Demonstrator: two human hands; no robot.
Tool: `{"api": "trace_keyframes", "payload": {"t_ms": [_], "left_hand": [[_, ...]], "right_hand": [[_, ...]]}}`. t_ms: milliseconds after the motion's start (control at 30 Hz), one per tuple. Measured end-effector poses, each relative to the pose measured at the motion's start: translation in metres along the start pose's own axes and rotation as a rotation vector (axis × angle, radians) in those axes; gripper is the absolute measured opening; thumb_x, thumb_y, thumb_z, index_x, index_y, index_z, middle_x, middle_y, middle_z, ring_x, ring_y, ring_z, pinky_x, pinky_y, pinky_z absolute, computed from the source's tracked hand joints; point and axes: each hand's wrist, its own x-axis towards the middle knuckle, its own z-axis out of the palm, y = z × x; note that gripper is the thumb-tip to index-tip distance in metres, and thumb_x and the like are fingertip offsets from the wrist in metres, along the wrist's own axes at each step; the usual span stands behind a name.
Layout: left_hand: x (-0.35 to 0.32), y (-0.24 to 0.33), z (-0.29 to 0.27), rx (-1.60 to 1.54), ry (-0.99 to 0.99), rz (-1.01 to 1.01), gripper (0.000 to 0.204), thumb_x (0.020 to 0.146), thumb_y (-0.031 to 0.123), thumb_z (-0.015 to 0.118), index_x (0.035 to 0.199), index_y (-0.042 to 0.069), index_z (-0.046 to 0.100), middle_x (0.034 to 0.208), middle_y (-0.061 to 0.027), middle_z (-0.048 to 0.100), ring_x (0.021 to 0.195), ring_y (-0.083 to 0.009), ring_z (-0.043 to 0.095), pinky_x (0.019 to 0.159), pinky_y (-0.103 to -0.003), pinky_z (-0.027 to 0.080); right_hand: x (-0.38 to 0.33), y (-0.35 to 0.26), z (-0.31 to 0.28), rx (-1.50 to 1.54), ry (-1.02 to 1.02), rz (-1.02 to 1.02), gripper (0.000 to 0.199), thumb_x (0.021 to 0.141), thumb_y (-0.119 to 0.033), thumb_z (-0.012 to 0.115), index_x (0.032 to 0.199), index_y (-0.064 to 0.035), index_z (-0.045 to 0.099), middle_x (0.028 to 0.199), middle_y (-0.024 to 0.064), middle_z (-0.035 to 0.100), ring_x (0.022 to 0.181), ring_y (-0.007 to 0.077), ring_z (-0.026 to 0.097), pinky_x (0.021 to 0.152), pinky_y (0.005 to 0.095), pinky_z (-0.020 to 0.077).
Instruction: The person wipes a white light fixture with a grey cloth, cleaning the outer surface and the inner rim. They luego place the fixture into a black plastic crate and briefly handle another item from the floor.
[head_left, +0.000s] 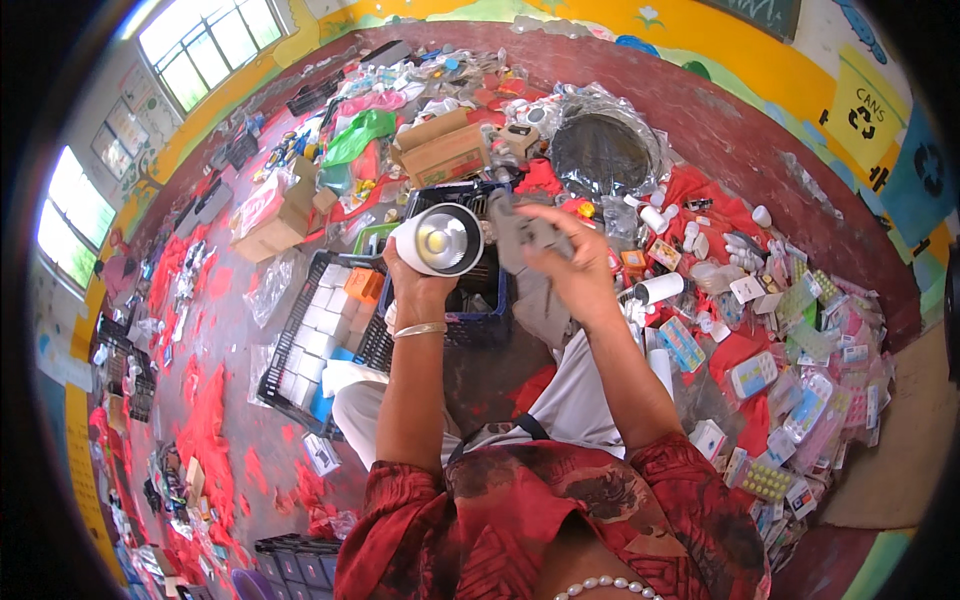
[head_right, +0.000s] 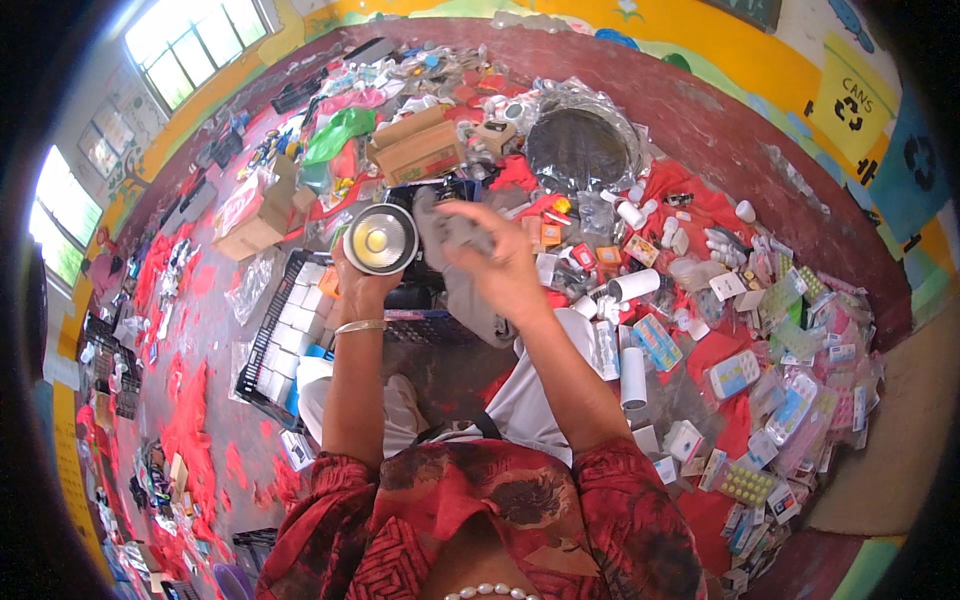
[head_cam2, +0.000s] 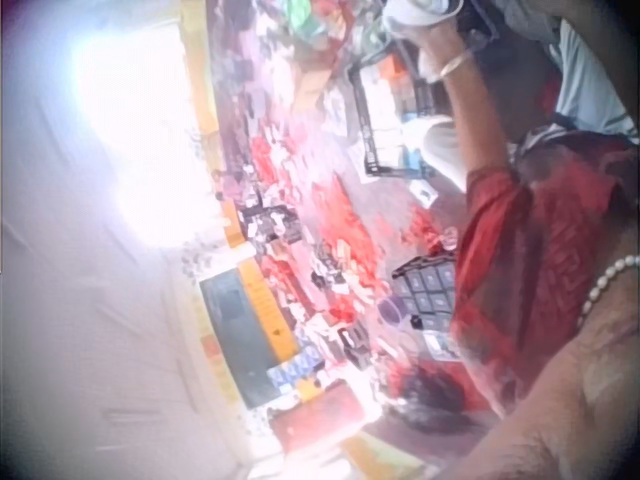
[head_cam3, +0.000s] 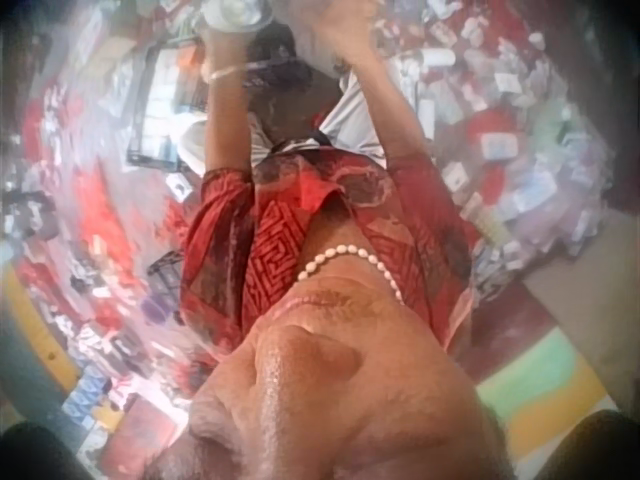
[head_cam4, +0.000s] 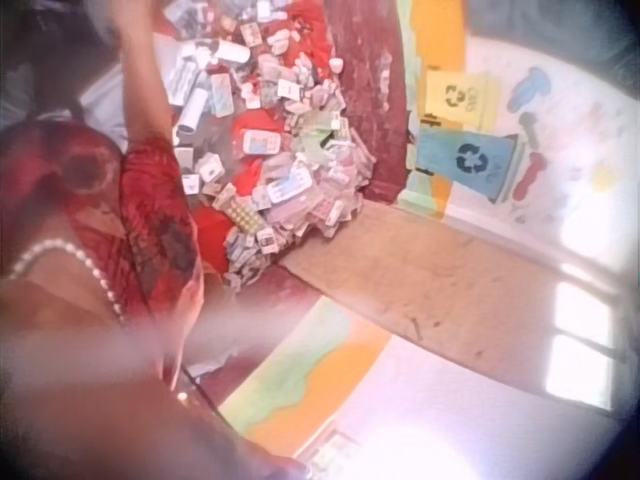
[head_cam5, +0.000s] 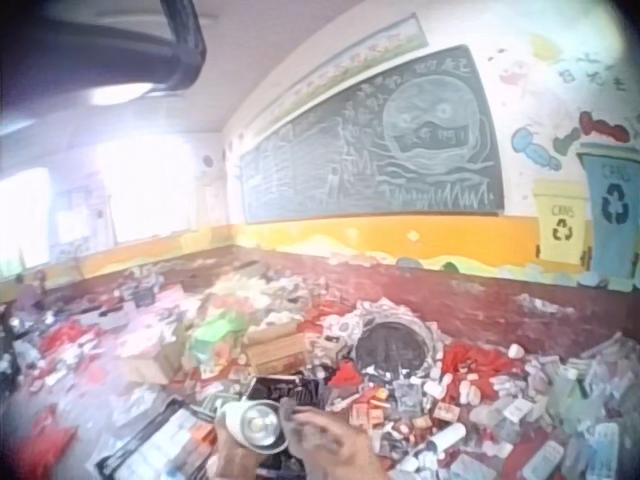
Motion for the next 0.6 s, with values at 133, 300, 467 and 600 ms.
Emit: {"api": "trace_keyframes", "payload": {"t_ms": [133,300,467,600], "left_hand": [[-0.002,-0.014,0.0,0.081,0.093,0.214,0.054,0.084,0.052,0.039,0.115,0.009,0.051,0.108,-0.0109,0.059,0.099,-0.0317,0.057,0.088,-0.048,0.045],[-0.022,-0.015,0.012,0.232,0.06,0.538,0.041,0.086,0.029,0.055,0.12,0.008,0.044,0.11,-0.0069,0.054,0.098,-0.021,0.055,0.084,-0.037,0.047],[-0.028,-0.022,0.028,0.344,0.007,0.798,0.049,0.081,0.011,0.064,0.123,0.008,0.04,0.109,-0.0073,0.053,0.098,-0.0176,0.054,0.084,-0.033,0.047],[-0.026,-0.027,0.032,0.364,-0.058,0.863,0.054,0.08,0.006,0.063,0.126,0.009,0.035,0.111,-0.009,0.053,0.094,-0.0198,0.056,0.079,-0.033,0.05]], "right_hand": [[0.003,0.002,0.03,-0.386,-0.225,-0.21,0.046,0.066,0.005,0.055,0.111,-0.0049,0.057,0.11,0.0119,0.059,0.103,0.0259,0.056,0.088,0.0324,0.0427],[-0.001,0.007,-0.001,-0.238,-0.174,0.092,0.038,0.066,0.001,0.059,0.103,-0.0035,0.06,0.097,0.0141,0.061,0.092,0.0251,0.059,0.085,0.032,0.0425],[0.012,-0.016,0.001,-0.233,0.141,-0.151,0.038,0.067,0.0,0.061,0.104,-0.0042,0.06,0.105,0.0102,0.06,0.099,0.024,0.055,0.088,0.0319,0.0406],[0.023,-0.01,0.048,-0.832,-0.059,-0.449,0.034,0.067,-0.003,0.062,0.101,-0.0053,0.06,0.112,0.0067,0.058,0.098,0.0241,0.054,0.085,0.0342,0.0423]]}}
